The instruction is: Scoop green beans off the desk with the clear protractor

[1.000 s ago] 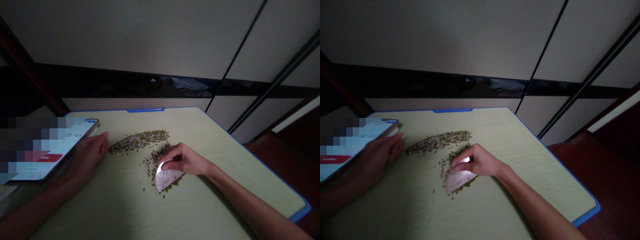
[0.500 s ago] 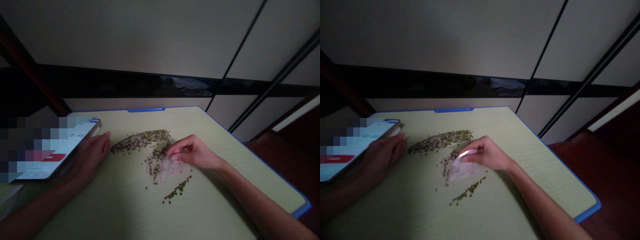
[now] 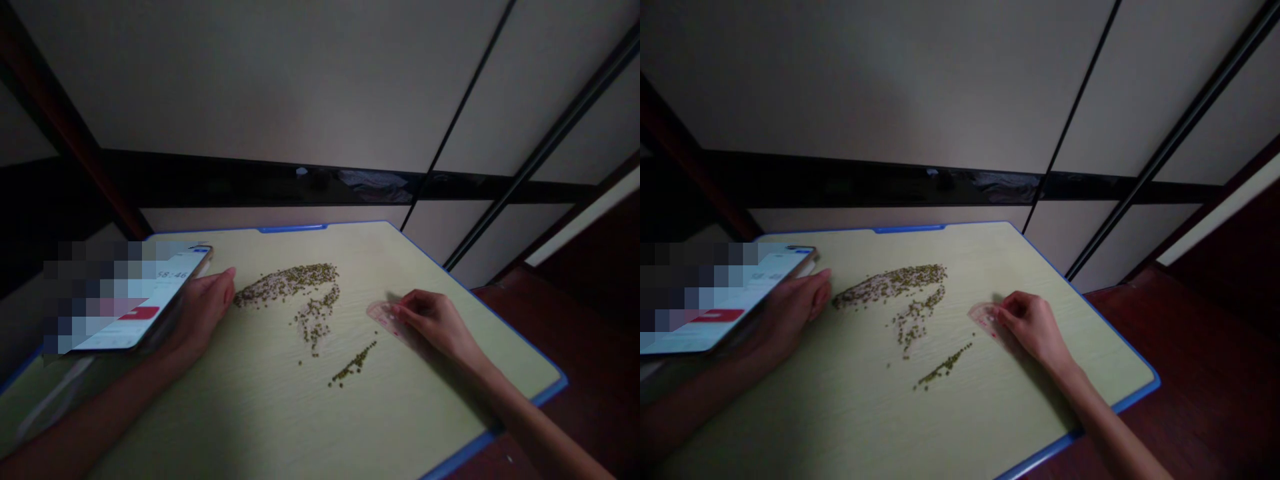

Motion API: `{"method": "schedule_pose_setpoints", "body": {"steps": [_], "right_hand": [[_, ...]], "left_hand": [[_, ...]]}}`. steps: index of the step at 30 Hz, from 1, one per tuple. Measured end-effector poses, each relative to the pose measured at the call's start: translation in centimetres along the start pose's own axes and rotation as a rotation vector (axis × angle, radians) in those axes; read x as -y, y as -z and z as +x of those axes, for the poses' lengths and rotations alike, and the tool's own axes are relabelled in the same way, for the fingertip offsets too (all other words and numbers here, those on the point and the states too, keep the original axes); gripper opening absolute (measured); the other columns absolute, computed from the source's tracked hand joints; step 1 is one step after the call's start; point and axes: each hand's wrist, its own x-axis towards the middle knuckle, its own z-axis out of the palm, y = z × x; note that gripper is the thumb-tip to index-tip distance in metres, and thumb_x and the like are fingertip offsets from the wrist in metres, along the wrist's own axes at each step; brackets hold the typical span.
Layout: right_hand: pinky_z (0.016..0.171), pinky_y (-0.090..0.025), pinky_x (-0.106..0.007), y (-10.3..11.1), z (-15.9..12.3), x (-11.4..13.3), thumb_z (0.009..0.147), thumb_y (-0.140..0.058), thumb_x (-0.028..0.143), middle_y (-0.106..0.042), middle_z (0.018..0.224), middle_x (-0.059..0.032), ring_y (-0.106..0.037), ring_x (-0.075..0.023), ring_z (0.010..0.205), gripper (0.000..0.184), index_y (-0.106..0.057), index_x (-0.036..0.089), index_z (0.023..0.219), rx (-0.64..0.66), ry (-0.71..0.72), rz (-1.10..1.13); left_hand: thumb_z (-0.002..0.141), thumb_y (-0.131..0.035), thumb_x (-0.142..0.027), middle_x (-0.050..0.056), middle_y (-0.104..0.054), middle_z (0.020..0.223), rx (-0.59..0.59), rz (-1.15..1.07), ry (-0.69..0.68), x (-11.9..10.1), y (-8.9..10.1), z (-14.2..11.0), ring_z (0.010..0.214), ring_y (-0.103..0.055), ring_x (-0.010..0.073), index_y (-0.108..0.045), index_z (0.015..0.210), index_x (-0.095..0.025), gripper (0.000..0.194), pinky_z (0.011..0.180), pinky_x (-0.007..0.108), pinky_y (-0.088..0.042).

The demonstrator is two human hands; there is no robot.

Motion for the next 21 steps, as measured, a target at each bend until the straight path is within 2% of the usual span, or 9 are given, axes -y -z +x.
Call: {"method": "schedule_pose_setpoints", "body": {"steps": [3,13,21], "right_hand": [[0.045,-0.032,-0.024,-0.7,-1.3,0.7,0.070,-0.057,0.045,-0.056,0.055,-0.0030,-0.045,-0.0124,0.049,0.032,-0.057,0.014,0.062,0.014,-0.010,-0.034],[0.044,-0.030,-0.022,-3.4,-5.2,4.4,0.072,-0.055,0.032,-0.054,0.050,-0.0006,-0.044,-0.0111,0.046,0.021,-0.052,0.016,0.059,-0.005,-0.017,-0.061],[0.046,-0.030,-0.023,-5.7,-6.9,6.3,0.073,-0.053,0.034,-0.054,0.052,-0.0014,-0.045,-0.0125,0.048,0.022,-0.050,0.018,0.059,0.017,-0.023,-0.044]], "left_hand": [[0.075,-0.042,-0.041,-0.007,-0.032,0.033,0.025,-0.102,0.016,0.1,0.1,0.0,0.037,-0.030,0.0096,-0.033,0.042,-0.021,0.040,0.043,0.025,-0.024],[0.077,-0.044,-0.037,-0.008,-0.031,0.034,0.043,-0.190,0.016,0.6,-0.1,0.2,0.036,-0.028,0.0082,-0.034,0.043,-0.020,0.039,0.042,0.025,-0.021],[0.076,-0.045,-0.034,-0.008,-0.031,0.033,0.028,-0.219,0.003,0.2,-0.2,-0.1,0.036,-0.027,0.0076,-0.034,0.044,-0.020,0.037,0.042,0.024,-0.022]]}}
